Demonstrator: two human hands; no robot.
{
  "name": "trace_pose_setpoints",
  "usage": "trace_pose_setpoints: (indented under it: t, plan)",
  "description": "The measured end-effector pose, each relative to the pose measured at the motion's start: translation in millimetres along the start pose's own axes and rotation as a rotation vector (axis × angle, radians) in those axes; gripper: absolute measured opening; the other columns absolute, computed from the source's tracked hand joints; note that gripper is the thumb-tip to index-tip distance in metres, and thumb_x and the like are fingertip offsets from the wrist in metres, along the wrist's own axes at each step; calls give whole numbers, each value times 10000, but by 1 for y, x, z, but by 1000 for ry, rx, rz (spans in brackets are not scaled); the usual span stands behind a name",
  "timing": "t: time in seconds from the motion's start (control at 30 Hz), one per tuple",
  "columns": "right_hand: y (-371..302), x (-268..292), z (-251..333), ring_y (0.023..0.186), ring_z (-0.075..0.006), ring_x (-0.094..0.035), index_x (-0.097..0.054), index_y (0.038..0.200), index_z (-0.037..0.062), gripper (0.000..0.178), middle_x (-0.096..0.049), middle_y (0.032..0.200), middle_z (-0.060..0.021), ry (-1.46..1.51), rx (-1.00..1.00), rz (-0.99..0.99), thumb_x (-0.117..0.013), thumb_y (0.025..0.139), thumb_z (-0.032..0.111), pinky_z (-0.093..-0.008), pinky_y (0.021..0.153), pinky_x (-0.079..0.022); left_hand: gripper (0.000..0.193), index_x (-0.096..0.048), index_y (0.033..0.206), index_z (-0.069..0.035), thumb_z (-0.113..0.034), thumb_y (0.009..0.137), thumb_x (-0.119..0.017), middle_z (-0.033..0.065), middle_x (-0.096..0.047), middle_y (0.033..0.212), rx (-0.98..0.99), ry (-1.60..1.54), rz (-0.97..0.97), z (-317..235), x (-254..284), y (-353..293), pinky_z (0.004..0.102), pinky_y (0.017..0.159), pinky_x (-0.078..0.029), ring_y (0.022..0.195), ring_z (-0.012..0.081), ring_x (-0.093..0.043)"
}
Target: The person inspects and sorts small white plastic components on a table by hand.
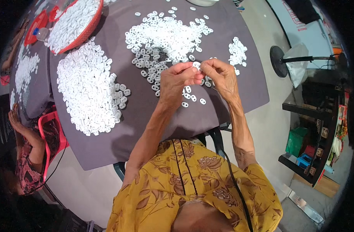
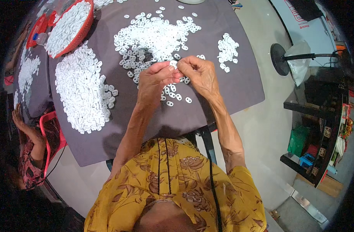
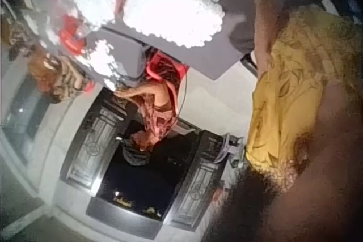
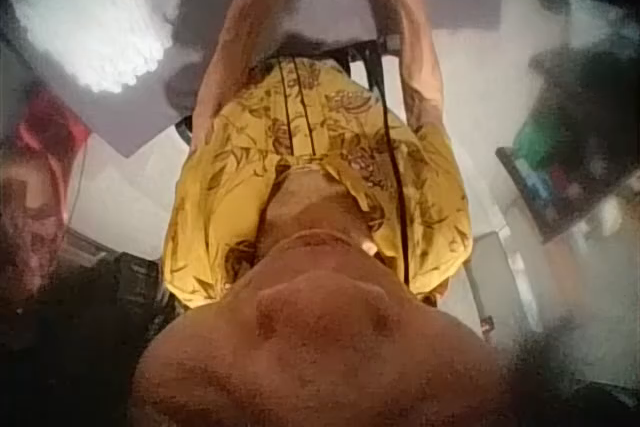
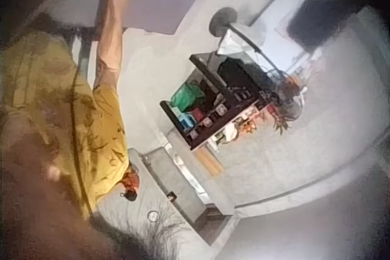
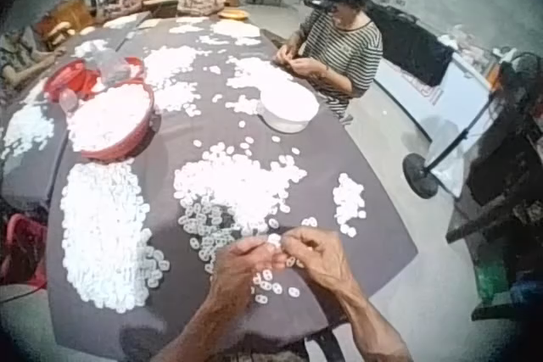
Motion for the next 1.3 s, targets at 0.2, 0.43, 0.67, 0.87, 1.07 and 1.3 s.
trace_pose_setpoints:
  t: [0.2,0.43,0.67,0.87,1.07,1.3]
  plan:
    - [0,2,2,634,-85,-525,-603,748,-12,149,-574,659,-27,172,9,13,-560,812,116,-233,645,-411,270,-564,971,93,-78,771,-624,127,-632,789,1,-21,36,-6,-8,-4,256,612,-517,669,161,-623]
    - [-2,2,5,577,-53,-480,-620,764,-4,165,-566,617,-7,244,35,-19,-571,802,148,-200,536,-362,237,-580,941,86,-72,767,-617,125,-635,781,-37,-25,56,-11,-12,-9,249,604,-511,669,150,-621]
    - [-5,-2,11,652,-87,-529,-606,799,-18,160,-565,656,-24,177,36,24,-547,832,127,-233,658,-422,216,-596,938,52,-91,779,-624,93,-619,750,-76,20,39,-17,-1,-8,237,609,-503,651,133,-605]
    - [14,27,-21,673,-82,-525,-619,836,-19,155,-573,684,-19,7,55,-133,-574,820,129,-221,631,-421,208,-603,954,22,-119,802,-618,69,-617,751,-206,205,-136,-52,77,-18,230,602,-496,657,118,-596]
    - [0,-5,-21,641,-205,-559,-623,834,-14,120,-600,754,-99,-543,388,-9,-562,773,70,-293,574,-430,206,-603,959,20,-107,799,-622,58,-617,757,-212,184,-159,-46,70,-20,227,589,-479,649,113,-591]
    - [8,-15,-30,707,-300,-569,-628,848,2,139,-583,780,-149,-721,422,113,-569,740,67,-364,632,-452,186,-610,943,10,-94,789,-622,33,-610,760,-158,123,0,-33,37,-16,229,622,-466,668,99,-572]
Point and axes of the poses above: each hand's wrist, its own y-axis towards the middle knuckle, its own x-axis out of the back of the hand, z = x × y, the point moved 7 cm from there along y, towards the middle knuckle
